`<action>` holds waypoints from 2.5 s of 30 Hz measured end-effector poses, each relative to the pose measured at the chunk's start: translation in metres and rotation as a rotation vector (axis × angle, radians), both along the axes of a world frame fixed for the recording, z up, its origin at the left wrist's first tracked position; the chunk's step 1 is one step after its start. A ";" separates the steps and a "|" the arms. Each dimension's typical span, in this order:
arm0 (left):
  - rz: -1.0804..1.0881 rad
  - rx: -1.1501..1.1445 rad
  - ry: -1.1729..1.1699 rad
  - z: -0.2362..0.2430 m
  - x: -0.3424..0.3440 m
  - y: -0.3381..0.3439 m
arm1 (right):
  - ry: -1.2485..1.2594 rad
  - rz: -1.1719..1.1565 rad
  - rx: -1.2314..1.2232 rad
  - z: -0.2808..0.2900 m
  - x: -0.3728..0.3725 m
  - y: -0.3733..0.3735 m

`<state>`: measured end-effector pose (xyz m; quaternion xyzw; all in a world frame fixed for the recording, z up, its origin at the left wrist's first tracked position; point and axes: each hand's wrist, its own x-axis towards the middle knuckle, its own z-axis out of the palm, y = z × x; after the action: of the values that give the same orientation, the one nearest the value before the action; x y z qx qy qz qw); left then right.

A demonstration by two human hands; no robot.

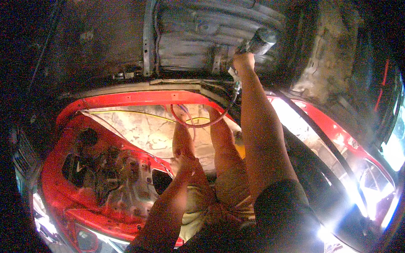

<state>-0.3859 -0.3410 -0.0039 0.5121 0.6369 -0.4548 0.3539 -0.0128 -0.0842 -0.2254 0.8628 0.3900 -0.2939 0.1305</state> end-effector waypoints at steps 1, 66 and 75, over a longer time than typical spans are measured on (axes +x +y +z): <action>0.004 -0.003 0.001 -0.001 0.000 0.000 | -0.070 0.439 -0.115 0.002 0.001 -0.001; 0.120 -0.261 -0.026 0.016 -0.027 0.045 | 0.596 -0.900 0.447 0.127 -0.106 -0.030; 0.066 -0.280 0.031 0.013 -0.018 0.047 | 0.558 -0.603 0.542 0.007 -0.061 -0.081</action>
<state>-0.4035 -0.2943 0.0092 0.4293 0.5891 -0.5352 0.4269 -0.0736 -0.1652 -0.2179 0.8285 0.2055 -0.4265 -0.2990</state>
